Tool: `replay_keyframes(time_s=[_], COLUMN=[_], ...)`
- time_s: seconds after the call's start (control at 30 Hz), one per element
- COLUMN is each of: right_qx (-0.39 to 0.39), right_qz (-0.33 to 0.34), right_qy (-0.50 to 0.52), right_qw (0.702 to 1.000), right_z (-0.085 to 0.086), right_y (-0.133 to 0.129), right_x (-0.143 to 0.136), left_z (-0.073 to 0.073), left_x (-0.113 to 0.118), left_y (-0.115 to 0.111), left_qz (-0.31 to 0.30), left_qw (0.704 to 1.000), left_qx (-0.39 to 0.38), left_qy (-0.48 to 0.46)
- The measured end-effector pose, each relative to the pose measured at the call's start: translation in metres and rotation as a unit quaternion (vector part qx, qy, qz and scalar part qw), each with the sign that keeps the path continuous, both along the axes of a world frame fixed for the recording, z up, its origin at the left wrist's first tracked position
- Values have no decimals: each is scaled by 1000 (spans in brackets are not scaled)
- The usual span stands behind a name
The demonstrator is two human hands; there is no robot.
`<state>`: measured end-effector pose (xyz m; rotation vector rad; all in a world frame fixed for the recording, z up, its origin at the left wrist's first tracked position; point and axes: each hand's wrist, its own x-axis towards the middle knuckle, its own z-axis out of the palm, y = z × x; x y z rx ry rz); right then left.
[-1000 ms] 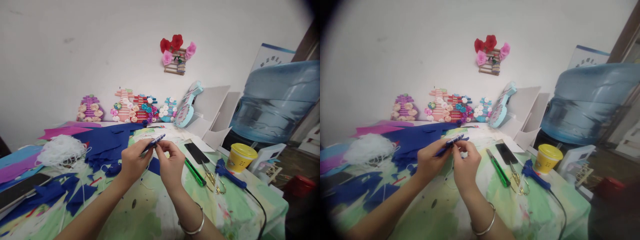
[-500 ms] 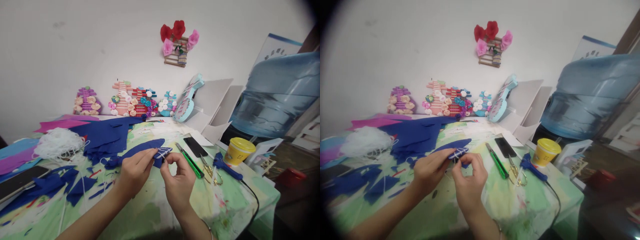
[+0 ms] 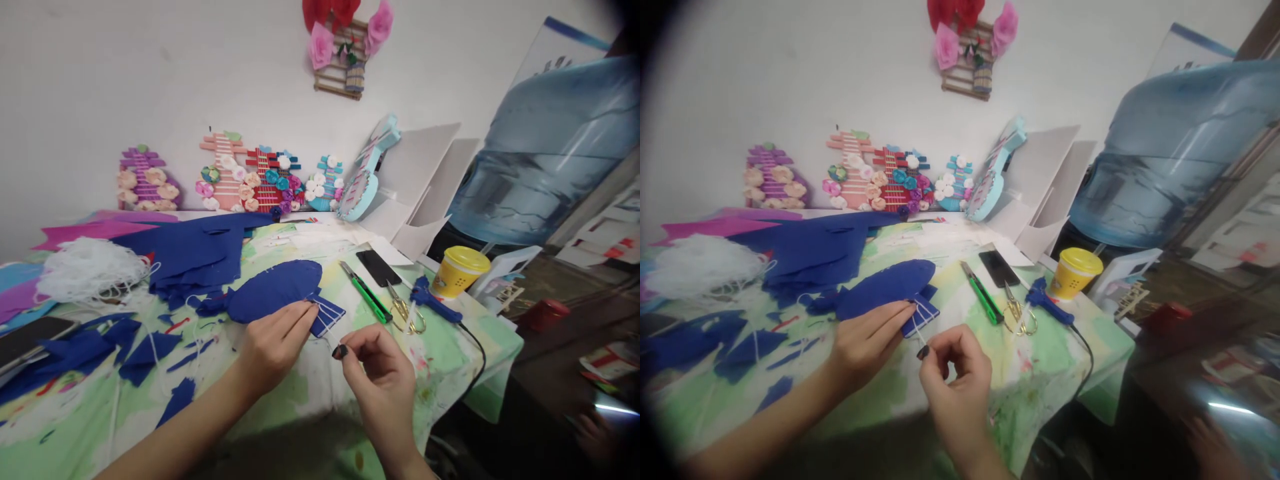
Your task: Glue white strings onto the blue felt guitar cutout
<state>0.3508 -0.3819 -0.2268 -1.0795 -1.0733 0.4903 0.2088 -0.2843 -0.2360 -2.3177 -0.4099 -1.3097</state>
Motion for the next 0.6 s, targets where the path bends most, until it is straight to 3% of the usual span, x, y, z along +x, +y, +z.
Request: replay_keyframes(time_s=[0.2,0.43,0.6], right_qx=[6,14,12], right_qz=[9,21,11], right_qy=[47,46,46], right_qw=[999,999,999], right_z=[-4,3,0], right_y=[0,1,0], right_x=[2,3,4], left_z=[-1,-5,-5], left_x=[4,4,3], left_y=[-1,0,-1], left_qz=[0,-5,-5], left_qw=[1000,1000,1000], left_qx=[-4,2,7], left_qy=[17,18,15])
